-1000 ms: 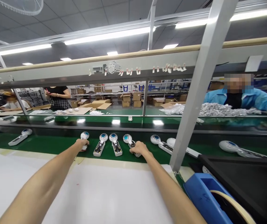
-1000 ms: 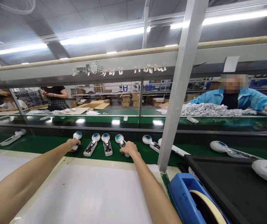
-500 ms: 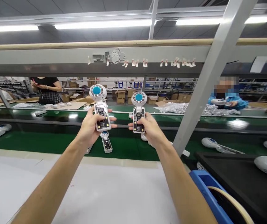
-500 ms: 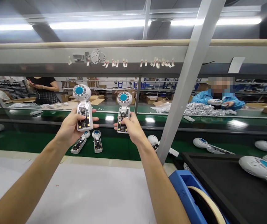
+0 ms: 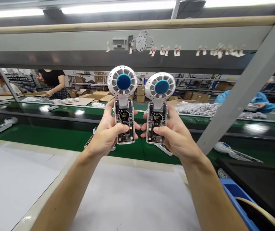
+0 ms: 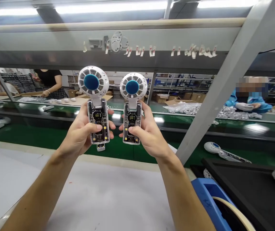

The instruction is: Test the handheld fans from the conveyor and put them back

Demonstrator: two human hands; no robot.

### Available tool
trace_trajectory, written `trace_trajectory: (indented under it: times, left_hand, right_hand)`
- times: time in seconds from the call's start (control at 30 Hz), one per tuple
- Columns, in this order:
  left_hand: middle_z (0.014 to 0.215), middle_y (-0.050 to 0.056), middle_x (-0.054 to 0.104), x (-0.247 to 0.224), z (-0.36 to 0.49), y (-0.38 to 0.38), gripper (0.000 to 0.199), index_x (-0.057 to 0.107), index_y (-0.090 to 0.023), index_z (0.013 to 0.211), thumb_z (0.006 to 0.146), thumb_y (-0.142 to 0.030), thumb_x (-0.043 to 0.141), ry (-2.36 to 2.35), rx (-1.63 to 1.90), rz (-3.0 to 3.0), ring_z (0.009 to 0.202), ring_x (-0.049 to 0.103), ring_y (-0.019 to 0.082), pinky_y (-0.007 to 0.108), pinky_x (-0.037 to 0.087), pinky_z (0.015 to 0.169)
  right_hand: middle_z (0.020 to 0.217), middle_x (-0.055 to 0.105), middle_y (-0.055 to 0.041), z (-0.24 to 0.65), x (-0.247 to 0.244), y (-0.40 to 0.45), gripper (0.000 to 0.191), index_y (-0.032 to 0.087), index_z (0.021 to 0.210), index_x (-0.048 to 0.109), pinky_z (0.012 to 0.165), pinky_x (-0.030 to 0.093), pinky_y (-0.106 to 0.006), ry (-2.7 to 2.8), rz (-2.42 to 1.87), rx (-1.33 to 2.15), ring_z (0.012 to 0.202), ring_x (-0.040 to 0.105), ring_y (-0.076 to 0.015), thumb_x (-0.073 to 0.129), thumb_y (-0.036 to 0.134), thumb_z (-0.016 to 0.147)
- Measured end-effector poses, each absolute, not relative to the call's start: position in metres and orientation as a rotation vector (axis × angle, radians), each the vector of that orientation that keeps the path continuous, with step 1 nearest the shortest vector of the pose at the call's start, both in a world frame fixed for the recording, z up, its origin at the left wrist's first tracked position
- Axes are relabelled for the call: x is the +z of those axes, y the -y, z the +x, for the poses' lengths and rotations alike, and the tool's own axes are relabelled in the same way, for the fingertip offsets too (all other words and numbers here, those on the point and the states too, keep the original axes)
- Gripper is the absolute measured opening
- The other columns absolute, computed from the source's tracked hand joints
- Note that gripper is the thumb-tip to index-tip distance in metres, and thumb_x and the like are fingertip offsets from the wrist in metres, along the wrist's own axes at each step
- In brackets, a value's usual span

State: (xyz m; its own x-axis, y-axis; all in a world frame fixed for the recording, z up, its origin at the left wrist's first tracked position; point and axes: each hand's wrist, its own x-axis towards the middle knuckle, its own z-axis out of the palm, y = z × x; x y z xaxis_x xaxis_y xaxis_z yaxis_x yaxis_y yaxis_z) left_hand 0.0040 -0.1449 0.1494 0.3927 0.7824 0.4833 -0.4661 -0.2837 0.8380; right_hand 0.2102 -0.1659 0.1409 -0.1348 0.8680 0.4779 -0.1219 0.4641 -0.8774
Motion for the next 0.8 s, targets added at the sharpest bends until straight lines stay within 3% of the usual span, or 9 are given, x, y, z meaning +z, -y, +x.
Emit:
trace_trajectory:
  times: [0.1,0.37,0.5,0.8]
  left_hand:
    - [0.121,0.006,0.065,0.148,0.003,0.143,0.084,0.027,-0.030,0.143,0.074,-0.013,0.070,-0.301,1.242,1.387,0.086,0.075,0.023,0.033,0.064,0.065]
    - [0.114,0.005,0.066,0.148,0.004,0.140,0.079,0.028,-0.027,0.139,0.073,-0.012,0.068,-0.285,1.215,1.383,0.070,0.073,0.018,0.032,0.062,0.062]
    - [0.112,0.004,0.065,0.149,0.004,0.141,0.080,0.028,-0.027,0.138,0.072,-0.013,0.071,-0.296,1.231,1.352,0.070,0.072,0.018,0.033,0.062,0.060]
    - [0.113,0.005,0.067,0.149,-0.001,0.143,0.083,0.030,-0.027,0.135,0.067,-0.009,0.075,-0.284,1.240,1.324,0.067,0.072,0.018,0.031,0.061,0.059]
  right_hand:
    - [0.121,0.066,-0.0026,0.206,0.142,0.168,0.081,0.035,0.147,0.032,0.071,0.066,-0.040,1.425,-0.718,0.986,0.088,0.074,-0.0216,0.071,0.019,0.078]
    - [0.108,0.069,-0.0002,0.200,0.143,0.171,0.078,0.033,0.142,0.035,0.063,0.065,-0.035,1.371,-0.706,1.009,0.081,0.074,-0.0212,0.072,0.019,0.074]
    - [0.109,0.068,-0.0008,0.197,0.143,0.172,0.081,0.032,0.144,0.033,0.067,0.065,-0.036,1.342,-0.699,1.037,0.081,0.073,-0.0198,0.071,0.019,0.074]
    - [0.095,0.072,0.0008,0.199,0.143,0.176,0.100,0.032,0.158,0.016,0.067,0.062,-0.035,1.419,-0.727,1.070,0.074,0.074,-0.0199,0.069,0.017,0.075]
